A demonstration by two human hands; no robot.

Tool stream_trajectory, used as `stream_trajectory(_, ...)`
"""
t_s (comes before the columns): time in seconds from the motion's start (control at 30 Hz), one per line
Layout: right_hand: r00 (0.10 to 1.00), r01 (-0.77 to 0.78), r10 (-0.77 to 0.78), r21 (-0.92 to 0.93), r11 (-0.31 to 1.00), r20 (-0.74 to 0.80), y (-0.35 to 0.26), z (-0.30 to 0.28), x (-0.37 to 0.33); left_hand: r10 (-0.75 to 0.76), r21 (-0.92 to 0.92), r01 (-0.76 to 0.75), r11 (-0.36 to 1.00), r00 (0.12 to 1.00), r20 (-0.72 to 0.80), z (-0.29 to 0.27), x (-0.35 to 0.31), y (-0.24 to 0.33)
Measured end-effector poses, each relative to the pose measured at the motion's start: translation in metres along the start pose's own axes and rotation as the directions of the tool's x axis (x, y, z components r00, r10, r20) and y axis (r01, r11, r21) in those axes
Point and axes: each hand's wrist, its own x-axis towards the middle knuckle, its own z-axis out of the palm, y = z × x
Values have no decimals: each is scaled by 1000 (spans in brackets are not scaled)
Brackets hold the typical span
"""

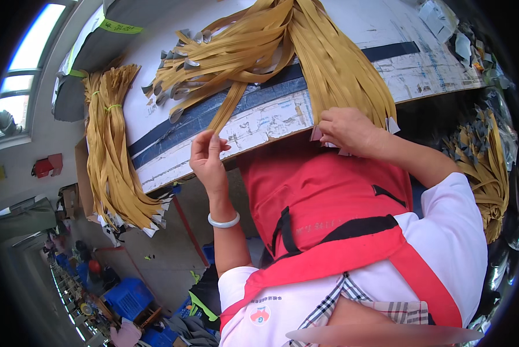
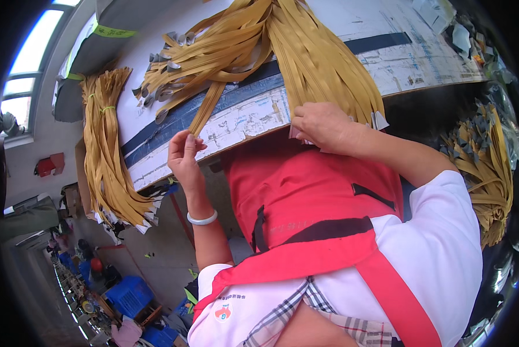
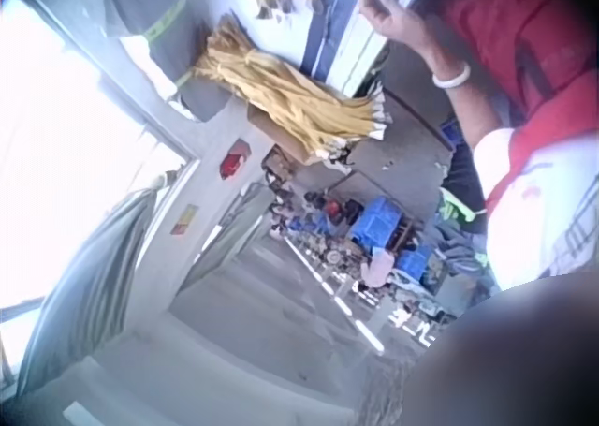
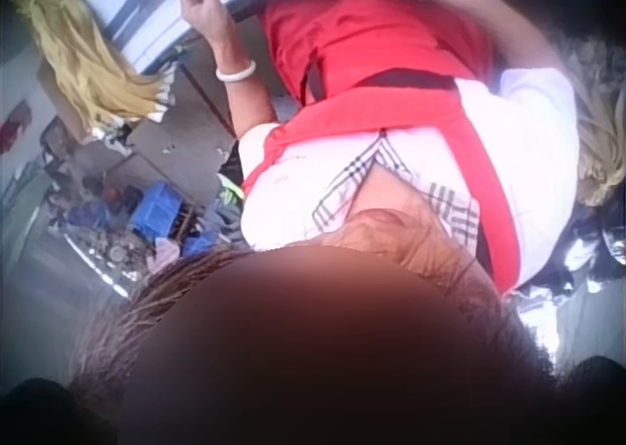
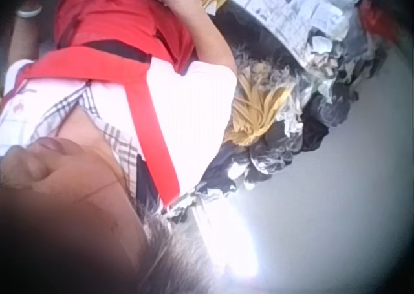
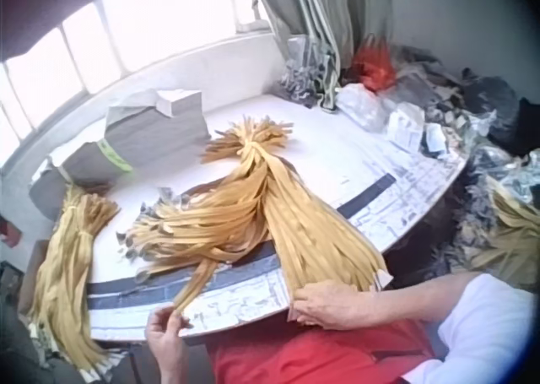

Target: The recorder is sorting and organizing a bundle of yellow zippers, ensuring the sliders and tape ends are correctly aligned.

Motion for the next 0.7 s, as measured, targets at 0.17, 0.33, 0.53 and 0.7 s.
stream_trajectory(0.17, 983, -155, 177, -319, 935, 40, -10, 8, -17, -26, 143, -43, 989, 894, 447, 64, -58, -32)
stream_trajectory(0.33, 978, -210, 208, -78, 975, -34, -3, 23, -25, 223, 256, -468, 846, 746, 627, 119, -69, -18)
stream_trajectory(0.53, 935, -345, 352, 362, 866, 49, -14, -13, -22, 316, 224, -689, 690, 564, 763, 127, -45, 0)
stream_trajectory(0.7, 929, -233, 369, 807, 542, 21, -8, -21, -21, 306, 99, -508, 856, 651, 694, 119, -30, 7)
